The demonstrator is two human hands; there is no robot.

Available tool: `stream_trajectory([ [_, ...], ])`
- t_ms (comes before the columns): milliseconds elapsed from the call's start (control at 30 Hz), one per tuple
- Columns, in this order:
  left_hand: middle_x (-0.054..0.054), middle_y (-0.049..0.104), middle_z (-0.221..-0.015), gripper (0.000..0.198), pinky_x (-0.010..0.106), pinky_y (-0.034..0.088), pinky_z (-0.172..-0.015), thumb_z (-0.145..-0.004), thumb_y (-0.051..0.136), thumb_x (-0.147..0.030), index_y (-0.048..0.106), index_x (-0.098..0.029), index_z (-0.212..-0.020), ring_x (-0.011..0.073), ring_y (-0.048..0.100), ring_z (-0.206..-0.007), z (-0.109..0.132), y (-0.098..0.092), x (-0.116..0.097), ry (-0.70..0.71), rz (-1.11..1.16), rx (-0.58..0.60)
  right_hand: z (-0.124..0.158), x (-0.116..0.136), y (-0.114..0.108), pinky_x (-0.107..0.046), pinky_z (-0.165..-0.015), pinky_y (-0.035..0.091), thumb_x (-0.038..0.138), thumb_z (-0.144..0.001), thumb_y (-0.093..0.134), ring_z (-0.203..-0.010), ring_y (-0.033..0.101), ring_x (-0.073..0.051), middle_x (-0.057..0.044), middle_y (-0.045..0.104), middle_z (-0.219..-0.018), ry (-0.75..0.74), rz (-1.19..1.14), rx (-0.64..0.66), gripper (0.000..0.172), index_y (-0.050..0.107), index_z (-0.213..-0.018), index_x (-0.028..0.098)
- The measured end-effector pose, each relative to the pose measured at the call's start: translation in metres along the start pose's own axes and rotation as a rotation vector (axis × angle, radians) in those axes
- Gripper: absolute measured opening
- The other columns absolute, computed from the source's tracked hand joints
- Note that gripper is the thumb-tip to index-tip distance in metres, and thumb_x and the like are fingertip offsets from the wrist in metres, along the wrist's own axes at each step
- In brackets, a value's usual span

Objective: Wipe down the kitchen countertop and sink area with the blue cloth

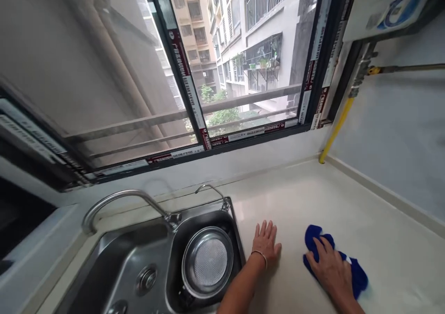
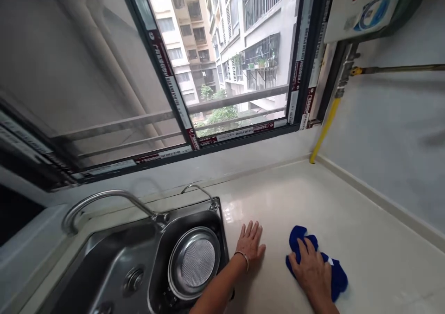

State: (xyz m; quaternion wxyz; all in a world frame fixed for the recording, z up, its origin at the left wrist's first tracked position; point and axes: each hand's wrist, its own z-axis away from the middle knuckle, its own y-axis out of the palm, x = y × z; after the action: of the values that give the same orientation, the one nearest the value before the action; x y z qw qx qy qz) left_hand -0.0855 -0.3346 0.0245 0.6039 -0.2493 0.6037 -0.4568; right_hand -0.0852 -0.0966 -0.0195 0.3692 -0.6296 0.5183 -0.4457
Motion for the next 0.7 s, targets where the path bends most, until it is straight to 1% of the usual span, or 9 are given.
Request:
stream_trajectory([
  [133, 0.011, 0.005, -0.172, 0.082, 0.056, 0.001, -0.132, -0.097, 0.027, -0.064, 0.012, -0.016, -0.162, 0.031, -0.002, -0.159, 0.067, 0.025, -0.015, -0.011, 0.008, 0.005, 0.004, 0.001, -0.009, -0.05, -0.082, 0.049, 0.036, -0.092, 0.042, -0.104, 0.065, -0.033, -0.013, 0.056, -0.148, -0.003, 0.006, 0.005, 0.05, 0.067, -0.134, 0.026],
  [267, 0.006, -0.003, -0.172, 0.077, 0.057, 0.005, -0.132, -0.1, 0.032, -0.054, 0.001, -0.023, -0.163, 0.0284, -0.006, -0.159, 0.132, 0.064, -0.032, 0.031, -0.024, -0.015, 0.0, 0.003, -0.014, -0.048, -0.082, 0.047, 0.034, -0.094, 0.043, -0.102, 0.063, -0.033, -0.015, 0.055, -0.147, 0.009, 0.007, 0.016, 0.049, 0.066, -0.134, 0.021],
  [367, 0.008, -0.001, -0.171, 0.079, 0.058, 0.013, -0.131, -0.099, 0.041, -0.043, -0.002, -0.022, -0.162, 0.0303, -0.003, -0.159, 0.174, 0.094, -0.039, 0.04, -0.113, -0.004, -0.001, 0.001, -0.019, -0.046, -0.083, 0.045, 0.034, -0.093, 0.046, -0.102, 0.061, -0.032, -0.016, 0.055, -0.146, -0.012, -0.017, 0.045, 0.048, 0.065, -0.134, 0.018],
  [433, 0.008, 0.005, -0.171, 0.079, 0.057, 0.02, -0.13, -0.098, 0.044, -0.036, 0.001, -0.022, -0.162, 0.0296, 0.004, -0.159, 0.205, 0.106, -0.035, 0.042, -0.201, -0.002, 0.002, -0.003, -0.024, -0.044, -0.085, 0.044, 0.034, -0.093, 0.047, -0.103, 0.06, -0.031, -0.016, 0.054, -0.148, -0.037, -0.021, 0.069, 0.048, 0.064, -0.135, 0.017],
  [500, 0.004, 0.016, -0.17, 0.075, 0.05, 0.027, -0.129, -0.098, 0.044, -0.029, 0.005, -0.028, -0.162, 0.0251, 0.014, -0.158, 0.243, 0.106, -0.017, 0.059, -0.302, -0.038, 0.008, -0.011, -0.031, -0.043, -0.088, 0.043, 0.034, -0.093, 0.047, -0.106, 0.059, -0.029, -0.014, 0.054, -0.149, -0.04, -0.014, 0.08, 0.048, 0.063, -0.136, 0.017],
  [567, 0.0, 0.028, -0.167, 0.067, 0.047, 0.034, -0.126, -0.099, 0.04, -0.023, 0.016, -0.037, -0.16, 0.0219, 0.027, -0.155, 0.29, 0.095, 0.018, 0.02, -0.426, -0.124, 0.018, -0.021, -0.038, -0.043, -0.092, 0.041, 0.034, -0.093, 0.048, -0.11, 0.059, -0.029, -0.013, 0.053, -0.15, -0.009, 0.006, 0.089, 0.048, 0.062, -0.136, 0.019],
  [600, -0.001, 0.033, -0.166, 0.065, 0.046, 0.037, -0.124, -0.099, 0.037, -0.022, 0.021, -0.039, -0.159, 0.0216, 0.033, -0.153, 0.316, 0.087, 0.041, -0.033, -0.483, -0.189, 0.024, -0.027, -0.042, -0.043, -0.093, 0.041, 0.034, -0.093, 0.048, -0.111, 0.058, -0.028, -0.012, 0.053, -0.15, 0.012, 0.019, 0.095, 0.048, 0.062, -0.137, 0.019],
  [633, -0.001, 0.039, -0.163, 0.062, 0.046, 0.04, -0.121, -0.099, 0.038, -0.025, 0.027, -0.041, -0.157, 0.0225, 0.039, -0.15, 0.344, 0.078, 0.067, -0.093, -0.525, -0.261, 0.031, -0.033, -0.045, -0.043, -0.093, 0.041, 0.034, -0.093, 0.048, -0.112, 0.058, -0.028, -0.012, 0.052, -0.151, 0.035, 0.033, 0.102, 0.048, 0.062, -0.137, 0.019],
  [700, 0.002, 0.05, -0.156, 0.059, 0.046, 0.047, -0.113, -0.098, 0.037, -0.029, 0.032, -0.04, -0.156, 0.0242, 0.048, -0.143, 0.402, 0.058, 0.121, -0.214, -0.554, -0.43, 0.046, -0.043, -0.052, -0.043, -0.093, 0.041, 0.034, -0.094, 0.048, -0.113, 0.059, -0.029, -0.012, 0.051, -0.152, 0.068, 0.059, 0.108, 0.048, 0.062, -0.138, 0.02],
])
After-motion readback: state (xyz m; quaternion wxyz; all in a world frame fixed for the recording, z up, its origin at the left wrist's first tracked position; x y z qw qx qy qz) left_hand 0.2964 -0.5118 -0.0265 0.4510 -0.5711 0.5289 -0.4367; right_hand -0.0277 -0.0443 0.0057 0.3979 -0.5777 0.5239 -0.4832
